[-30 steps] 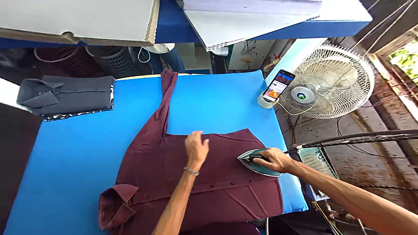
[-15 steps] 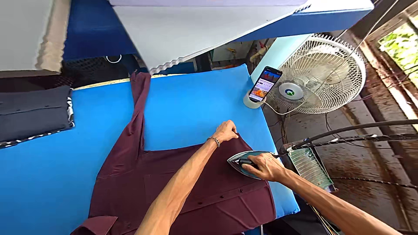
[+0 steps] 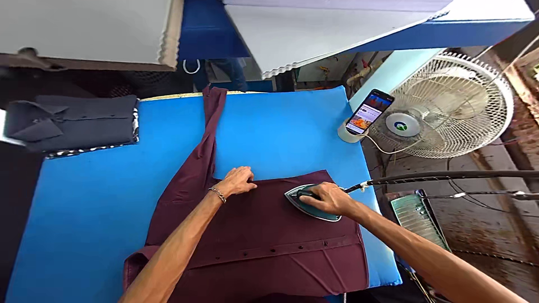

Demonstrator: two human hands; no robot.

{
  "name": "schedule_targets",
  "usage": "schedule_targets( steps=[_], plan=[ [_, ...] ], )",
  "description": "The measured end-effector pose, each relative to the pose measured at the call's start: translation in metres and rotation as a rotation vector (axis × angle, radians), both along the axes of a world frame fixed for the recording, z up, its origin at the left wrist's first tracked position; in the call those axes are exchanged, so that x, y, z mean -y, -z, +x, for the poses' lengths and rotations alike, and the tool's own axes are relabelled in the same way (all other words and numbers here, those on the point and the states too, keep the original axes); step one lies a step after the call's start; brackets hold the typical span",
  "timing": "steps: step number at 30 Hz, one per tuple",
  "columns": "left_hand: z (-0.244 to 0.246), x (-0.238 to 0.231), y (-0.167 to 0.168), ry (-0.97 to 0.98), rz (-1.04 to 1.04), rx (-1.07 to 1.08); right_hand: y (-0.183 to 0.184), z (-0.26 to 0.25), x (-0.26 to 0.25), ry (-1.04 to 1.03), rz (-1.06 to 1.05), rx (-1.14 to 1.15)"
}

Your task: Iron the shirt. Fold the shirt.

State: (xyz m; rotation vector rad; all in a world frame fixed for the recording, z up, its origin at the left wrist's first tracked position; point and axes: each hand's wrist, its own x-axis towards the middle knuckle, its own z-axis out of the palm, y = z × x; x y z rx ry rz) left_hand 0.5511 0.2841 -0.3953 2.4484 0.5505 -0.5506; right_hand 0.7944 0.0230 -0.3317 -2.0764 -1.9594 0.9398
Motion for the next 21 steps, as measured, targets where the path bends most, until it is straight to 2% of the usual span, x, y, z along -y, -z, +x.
schedule_targets(
  steps=[4,9,16,21],
  plan=[
    [-0.020,-0.018,0.009,-0.071,-0.136,0.135,0.002,-0.043,-0.061,0.014,-0.020,-0.034],
    [-0.030,-0.009,0.010,-0.201,-0.037,0.169,-0.003,-0.029,-0.087,0.218,-0.011,-0.002],
    [-0.071,-0.004,0.007,-0.213,0.222,0.226,-0.002,0.040,-0.022,0.543,0.017,0.022],
    [-0.124,0.054,-0.012,-0.367,0.341,0.410,-0.003,0.062,0.066,0.795,0.036,-0.024]
  ],
)
